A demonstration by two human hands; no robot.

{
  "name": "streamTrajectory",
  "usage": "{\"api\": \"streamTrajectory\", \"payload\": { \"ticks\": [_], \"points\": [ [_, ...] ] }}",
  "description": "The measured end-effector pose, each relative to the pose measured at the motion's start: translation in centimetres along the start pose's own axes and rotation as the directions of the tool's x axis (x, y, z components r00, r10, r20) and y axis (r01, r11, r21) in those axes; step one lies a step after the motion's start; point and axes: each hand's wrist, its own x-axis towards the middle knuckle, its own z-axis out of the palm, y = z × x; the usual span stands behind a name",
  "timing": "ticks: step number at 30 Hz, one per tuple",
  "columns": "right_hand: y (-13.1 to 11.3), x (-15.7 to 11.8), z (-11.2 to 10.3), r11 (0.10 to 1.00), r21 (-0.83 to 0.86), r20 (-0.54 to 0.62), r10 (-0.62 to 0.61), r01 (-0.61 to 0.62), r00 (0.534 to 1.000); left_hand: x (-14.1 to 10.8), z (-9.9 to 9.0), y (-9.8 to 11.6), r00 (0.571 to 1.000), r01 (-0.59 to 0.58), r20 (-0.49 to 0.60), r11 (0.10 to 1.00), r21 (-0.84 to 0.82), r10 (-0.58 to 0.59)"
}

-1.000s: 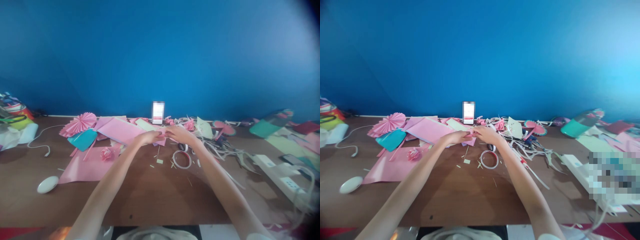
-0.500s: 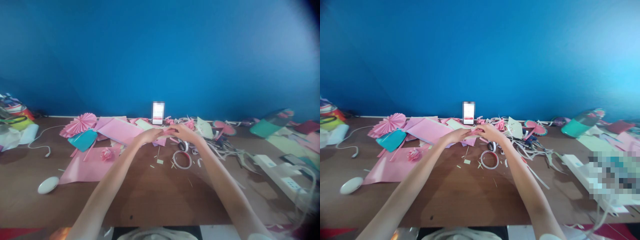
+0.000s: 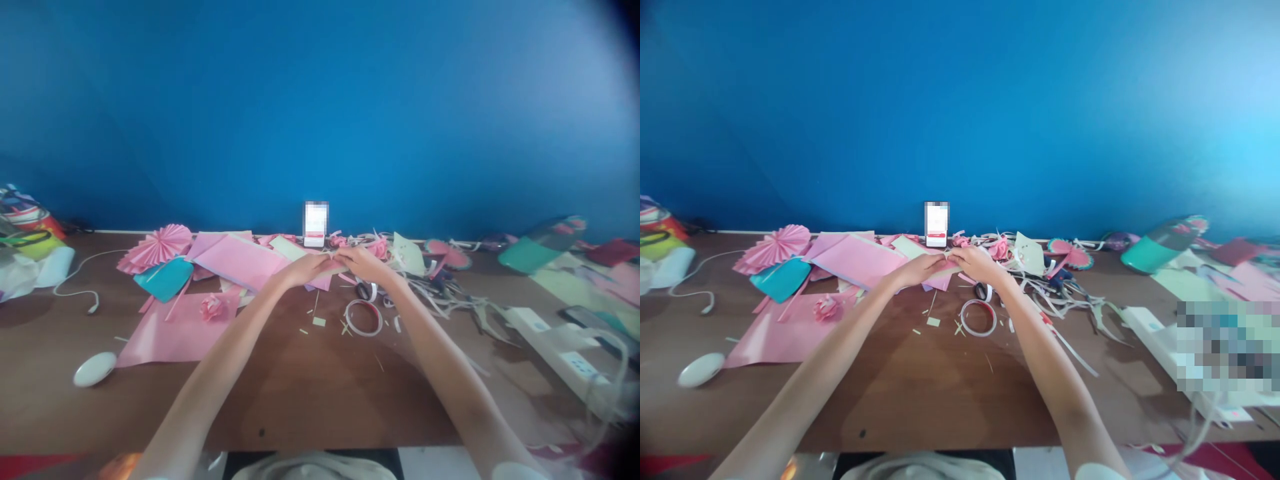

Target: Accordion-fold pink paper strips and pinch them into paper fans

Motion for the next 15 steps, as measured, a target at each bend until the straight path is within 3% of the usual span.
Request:
{"api": "streamTrajectory", "payload": {
  "ticks": [7,15],
  "points": [
    [-0.2,0.0,0.0,1.0,0.008,0.019,-0.015,0.014,1.0,-0.4,-0.7,1.0,0.999,0.031,0.038,0.989,0.145,-0.037],
    [-0.7,-0.1,-0.3,0.994,-0.105,0.053,0.027,-0.022,0.998,-0.6,-0.9,2.1,0.996,0.054,0.05,0.959,0.277,-0.071]
  ]
}}
